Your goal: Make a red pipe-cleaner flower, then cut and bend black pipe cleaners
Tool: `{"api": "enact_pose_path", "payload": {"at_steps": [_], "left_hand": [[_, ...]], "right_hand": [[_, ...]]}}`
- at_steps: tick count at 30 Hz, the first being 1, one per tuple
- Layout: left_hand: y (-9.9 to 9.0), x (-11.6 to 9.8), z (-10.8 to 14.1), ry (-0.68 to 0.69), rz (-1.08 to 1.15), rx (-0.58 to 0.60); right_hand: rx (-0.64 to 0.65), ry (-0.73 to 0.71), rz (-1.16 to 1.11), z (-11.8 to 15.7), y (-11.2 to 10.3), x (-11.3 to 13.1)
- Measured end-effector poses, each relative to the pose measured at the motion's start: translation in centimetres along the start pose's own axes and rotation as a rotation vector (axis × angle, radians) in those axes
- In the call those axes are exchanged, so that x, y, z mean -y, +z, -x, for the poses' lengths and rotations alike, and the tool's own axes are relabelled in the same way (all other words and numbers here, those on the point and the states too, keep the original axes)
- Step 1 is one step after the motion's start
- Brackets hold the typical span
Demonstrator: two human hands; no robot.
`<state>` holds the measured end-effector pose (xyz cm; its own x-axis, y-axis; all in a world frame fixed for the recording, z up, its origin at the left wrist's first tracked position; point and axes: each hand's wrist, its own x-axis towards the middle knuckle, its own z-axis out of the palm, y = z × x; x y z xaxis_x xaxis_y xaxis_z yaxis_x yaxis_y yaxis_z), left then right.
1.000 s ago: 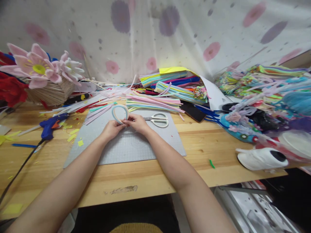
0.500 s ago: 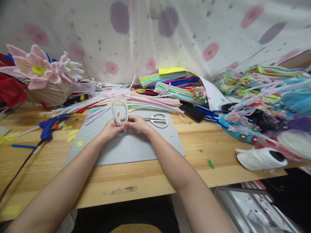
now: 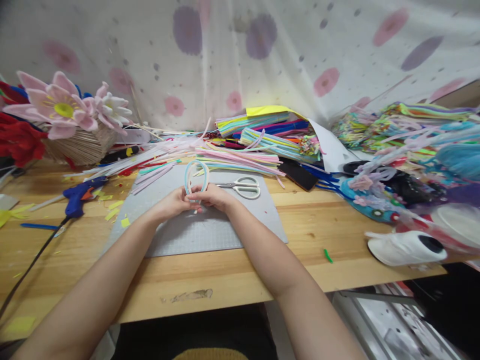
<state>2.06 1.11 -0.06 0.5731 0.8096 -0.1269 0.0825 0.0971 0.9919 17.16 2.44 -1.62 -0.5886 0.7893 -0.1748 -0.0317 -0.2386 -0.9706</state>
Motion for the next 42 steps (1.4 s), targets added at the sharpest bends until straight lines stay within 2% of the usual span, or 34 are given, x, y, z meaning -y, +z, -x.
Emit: {"api": "enact_pose_path", "payload": {"at_steps": [4, 9, 11, 14, 16, 18, 21, 22, 24, 25, 26, 28, 30, 34, 38, 42], "left_hand": [[0.0, 0.6, -0.3, 0.000, 0.008, -0.022], [-0.3, 0.2, 0.2, -0.141, -0.159, -0.087], [-0.4, -0.2, 0.5, -0.174, -0.214, -0.057], [-0.4, -0.5, 0.7, -0.185, -0.209, 0.063], [-0.5, -0.5, 0.8, -0.188, -0.199, 0.123], [-0.9, -0.5, 0.8, -0.179, -0.196, 0.125], [-1.9, -0.1, 0.6, -0.164, -0.211, -0.001], [-2.4, 0.0, 0.5, -0.153, -0.222, -0.073], [-3.4, 0.4, 0.3, -0.122, -0.258, -0.222], [-3.9, 0.6, 0.2, -0.105, -0.292, -0.298], [-4.2, 0.7, 0.1, -0.102, -0.356, -0.372], [-4.6, 0.7, 0.2, -0.142, -0.581, -0.498], [-4.6, 0.5, 0.3, -0.212, -0.864, -0.571], [-4.1, -0.3, 0.5, -0.278, -1.247, -0.586], [-4.3, -0.4, 0.6, -0.321, -1.399, -0.614], [-4.8, -0.2, 0.6, -0.335, -1.454, -0.660]], "right_hand": [[-0.153, 0.002, 0.043, -0.6, 0.8, -0.3], [-0.237, -0.040, -0.115, -0.8, 0.4, -0.2], [-0.263, -0.064, -0.198, -0.6, 0.0, 0.0], [-0.319, -0.104, -0.268, -0.6, -0.4, 0.3], [-0.350, -0.121, -0.261, -0.6, -0.5, 0.6], [-0.362, -0.129, -0.205, -0.5, -0.9, 1.1], [-0.408, -0.161, 0.000, 0.7, -2.9, 2.4], [-0.449, -0.168, 0.123, 1.3, -3.9, 2.9], [-0.567, -0.144, 0.507, 2.9, -6.2, 3.7], [-0.628, -0.109, 0.739, 3.7, -7.3, 4.0], [-0.613, -0.020, 0.929, 4.5, -8.2, 4.1], [-0.556, 0.165, 1.145, 5.6, -9.3, 4.3], [-0.499, 0.295, 1.245, 6.1, -9.3, 4.2], [-0.509, 0.402, 1.396, 5.6, -7.6, 4.3], [-0.556, 0.516, 1.500, 5.1, -6.3, 4.6], [-0.525, 0.550, 1.539, 5.2, -6.5, 4.7]]}}
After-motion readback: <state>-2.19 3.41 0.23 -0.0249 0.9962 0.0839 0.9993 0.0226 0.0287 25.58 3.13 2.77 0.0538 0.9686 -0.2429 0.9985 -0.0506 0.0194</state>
